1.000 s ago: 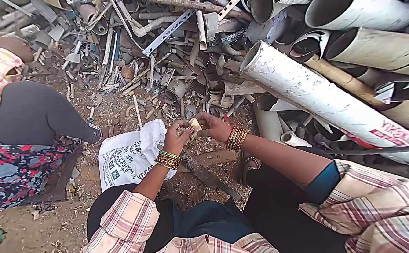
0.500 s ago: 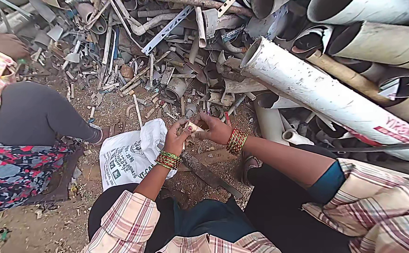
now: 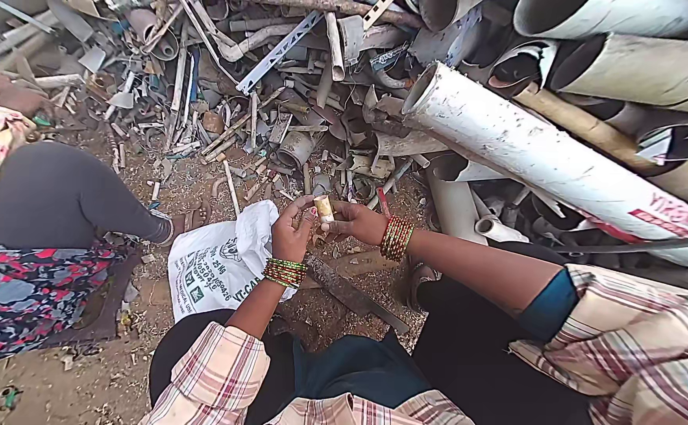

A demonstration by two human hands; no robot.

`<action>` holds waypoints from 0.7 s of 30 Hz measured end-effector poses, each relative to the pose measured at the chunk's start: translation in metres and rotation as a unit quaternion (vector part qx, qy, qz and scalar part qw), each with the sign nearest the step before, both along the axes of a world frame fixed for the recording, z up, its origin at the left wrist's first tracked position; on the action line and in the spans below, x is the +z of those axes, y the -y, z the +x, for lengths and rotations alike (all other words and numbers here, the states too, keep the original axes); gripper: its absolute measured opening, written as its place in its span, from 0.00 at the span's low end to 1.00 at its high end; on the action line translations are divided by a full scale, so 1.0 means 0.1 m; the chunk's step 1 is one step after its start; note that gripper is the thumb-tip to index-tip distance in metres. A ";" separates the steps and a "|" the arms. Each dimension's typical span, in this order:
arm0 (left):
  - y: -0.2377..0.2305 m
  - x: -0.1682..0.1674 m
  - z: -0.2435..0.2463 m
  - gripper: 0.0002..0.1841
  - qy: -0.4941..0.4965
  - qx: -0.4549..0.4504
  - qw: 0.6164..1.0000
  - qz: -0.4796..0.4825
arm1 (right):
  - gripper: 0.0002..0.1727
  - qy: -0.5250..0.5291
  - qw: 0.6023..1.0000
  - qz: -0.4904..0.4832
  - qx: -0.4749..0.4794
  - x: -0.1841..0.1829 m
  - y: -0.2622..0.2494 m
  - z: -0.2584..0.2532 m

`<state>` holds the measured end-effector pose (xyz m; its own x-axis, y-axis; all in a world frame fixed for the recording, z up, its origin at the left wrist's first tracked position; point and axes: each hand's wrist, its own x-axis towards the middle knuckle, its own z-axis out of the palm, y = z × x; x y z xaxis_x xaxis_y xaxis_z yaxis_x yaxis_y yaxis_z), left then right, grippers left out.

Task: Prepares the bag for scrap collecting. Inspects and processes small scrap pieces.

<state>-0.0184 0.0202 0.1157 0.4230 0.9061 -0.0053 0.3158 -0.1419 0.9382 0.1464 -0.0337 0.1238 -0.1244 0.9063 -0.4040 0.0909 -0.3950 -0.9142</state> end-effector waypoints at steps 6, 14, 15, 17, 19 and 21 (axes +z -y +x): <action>0.05 0.00 -0.01 0.10 -0.071 -0.014 0.996 0.058 | 0.27 -0.011 1.000 0.010 -0.016 -0.01 0.01 -0.02; 0.04 -0.05 -0.04 0.10 -0.086 -0.049 0.982 0.159 | 0.19 0.049 0.999 0.003 0.002 -0.03 0.00 0.00; 0.04 -0.07 -0.04 0.10 -0.083 -0.055 0.980 0.170 | 0.18 0.051 0.999 0.000 0.002 -0.03 0.00 0.00; 0.04 -0.08 -0.04 0.11 -0.082 -0.062 0.978 0.182 | 0.17 0.049 0.999 -0.006 0.002 -0.03 0.00 0.00; 0.05 -0.08 -0.04 0.11 -0.086 -0.064 0.976 0.188 | 0.17 0.048 0.999 -0.010 0.002 -0.03 0.00 0.01; 0.06 -0.08 -0.04 0.10 -0.091 -0.065 0.975 0.191 | 0.16 0.056 0.998 -0.009 0.005 -0.03 0.00 0.01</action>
<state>-0.0223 0.0146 0.1080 0.5583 0.7951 0.2368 0.4274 -0.5203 0.7393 0.1470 -0.0342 0.1207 -0.0872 0.8979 -0.4314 0.1958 -0.4092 -0.8912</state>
